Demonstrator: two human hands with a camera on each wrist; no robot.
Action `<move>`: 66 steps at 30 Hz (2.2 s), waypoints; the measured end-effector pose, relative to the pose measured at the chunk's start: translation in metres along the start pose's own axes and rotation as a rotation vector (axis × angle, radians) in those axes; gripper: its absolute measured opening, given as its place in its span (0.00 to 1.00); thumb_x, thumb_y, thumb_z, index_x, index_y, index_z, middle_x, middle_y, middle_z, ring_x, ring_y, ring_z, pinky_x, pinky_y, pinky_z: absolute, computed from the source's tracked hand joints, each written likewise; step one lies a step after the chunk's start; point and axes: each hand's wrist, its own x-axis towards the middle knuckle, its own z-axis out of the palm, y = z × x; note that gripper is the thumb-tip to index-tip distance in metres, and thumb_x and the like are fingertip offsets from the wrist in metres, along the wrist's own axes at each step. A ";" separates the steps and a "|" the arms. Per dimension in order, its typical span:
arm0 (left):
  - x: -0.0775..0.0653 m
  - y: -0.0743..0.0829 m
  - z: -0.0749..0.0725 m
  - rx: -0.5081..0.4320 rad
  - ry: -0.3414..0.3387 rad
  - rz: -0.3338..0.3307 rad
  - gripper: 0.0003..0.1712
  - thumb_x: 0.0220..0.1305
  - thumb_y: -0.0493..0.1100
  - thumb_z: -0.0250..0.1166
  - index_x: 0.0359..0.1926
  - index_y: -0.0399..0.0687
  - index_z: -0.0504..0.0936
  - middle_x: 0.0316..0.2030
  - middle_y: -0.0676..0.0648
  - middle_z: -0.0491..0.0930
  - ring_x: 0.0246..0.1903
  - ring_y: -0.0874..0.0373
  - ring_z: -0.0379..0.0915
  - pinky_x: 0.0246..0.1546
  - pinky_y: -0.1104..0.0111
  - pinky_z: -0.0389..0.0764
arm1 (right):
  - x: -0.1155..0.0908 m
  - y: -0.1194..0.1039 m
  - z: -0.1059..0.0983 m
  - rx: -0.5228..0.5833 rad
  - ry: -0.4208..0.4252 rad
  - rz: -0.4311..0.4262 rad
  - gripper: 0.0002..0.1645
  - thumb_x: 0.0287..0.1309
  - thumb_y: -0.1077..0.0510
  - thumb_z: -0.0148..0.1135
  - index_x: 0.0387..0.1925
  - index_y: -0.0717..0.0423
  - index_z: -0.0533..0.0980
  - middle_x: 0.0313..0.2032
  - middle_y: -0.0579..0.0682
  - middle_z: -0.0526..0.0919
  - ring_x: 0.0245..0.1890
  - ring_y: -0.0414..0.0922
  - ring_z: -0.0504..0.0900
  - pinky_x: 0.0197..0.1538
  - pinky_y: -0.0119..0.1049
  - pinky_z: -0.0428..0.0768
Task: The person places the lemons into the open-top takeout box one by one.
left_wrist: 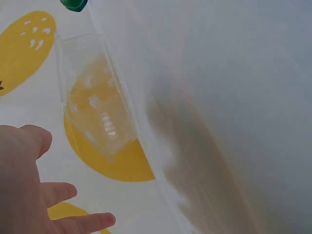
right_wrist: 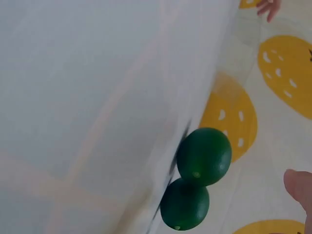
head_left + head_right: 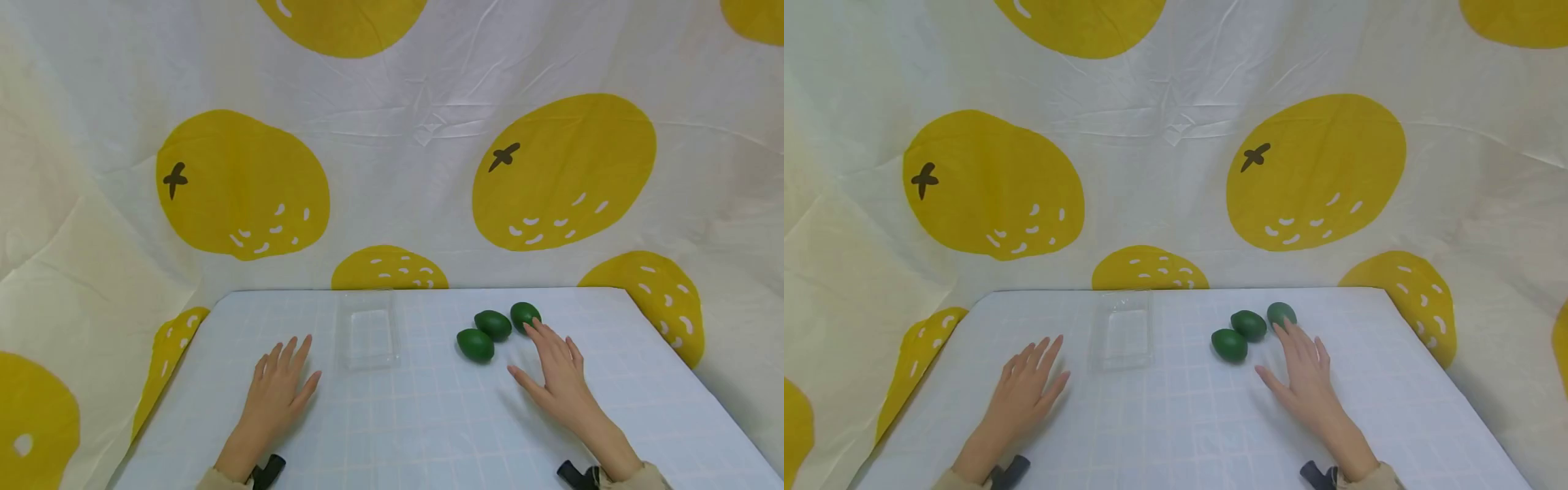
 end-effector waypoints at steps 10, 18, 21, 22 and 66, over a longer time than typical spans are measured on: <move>0.014 0.007 0.006 -0.100 0.037 -0.007 0.35 0.71 0.52 0.58 0.72 0.40 0.65 0.62 0.33 0.72 0.61 0.33 0.66 0.57 0.39 0.68 | 0.019 -0.014 0.020 0.190 0.099 -0.072 0.41 0.51 0.61 0.72 0.66 0.65 0.67 0.65 0.65 0.70 0.64 0.61 0.66 0.67 0.66 0.53; 0.027 0.013 0.015 -0.290 -0.035 -0.068 0.36 0.74 0.53 0.55 0.73 0.38 0.61 0.67 0.34 0.67 0.65 0.36 0.63 0.60 0.39 0.67 | 0.037 -0.058 0.040 0.421 -0.174 0.096 0.43 0.64 0.51 0.65 0.74 0.60 0.57 0.72 0.61 0.61 0.71 0.60 0.59 0.67 0.65 0.60; 0.032 0.012 0.021 -0.447 -0.116 -0.153 0.39 0.76 0.56 0.51 0.76 0.36 0.53 0.72 0.34 0.59 0.70 0.36 0.55 0.66 0.40 0.60 | 0.042 -0.073 0.055 0.505 -0.285 0.161 0.47 0.66 0.47 0.62 0.76 0.56 0.52 0.75 0.59 0.56 0.73 0.59 0.55 0.70 0.62 0.57; 0.034 0.012 0.023 -0.505 -0.143 -0.181 0.41 0.77 0.57 0.50 0.77 0.36 0.50 0.73 0.33 0.55 0.71 0.36 0.52 0.68 0.40 0.56 | 0.043 -0.077 0.060 0.531 -0.315 0.188 0.47 0.66 0.46 0.62 0.77 0.56 0.51 0.75 0.58 0.55 0.74 0.59 0.55 0.70 0.62 0.57; 0.011 0.097 0.038 -1.276 -0.438 -0.533 0.46 0.76 0.57 0.48 0.78 0.41 0.35 0.77 0.36 0.30 0.75 0.39 0.22 0.70 0.39 0.30 | 0.016 -0.119 0.092 1.260 -0.651 0.521 0.50 0.72 0.53 0.50 0.75 0.65 0.30 0.76 0.68 0.31 0.75 0.64 0.32 0.73 0.60 0.36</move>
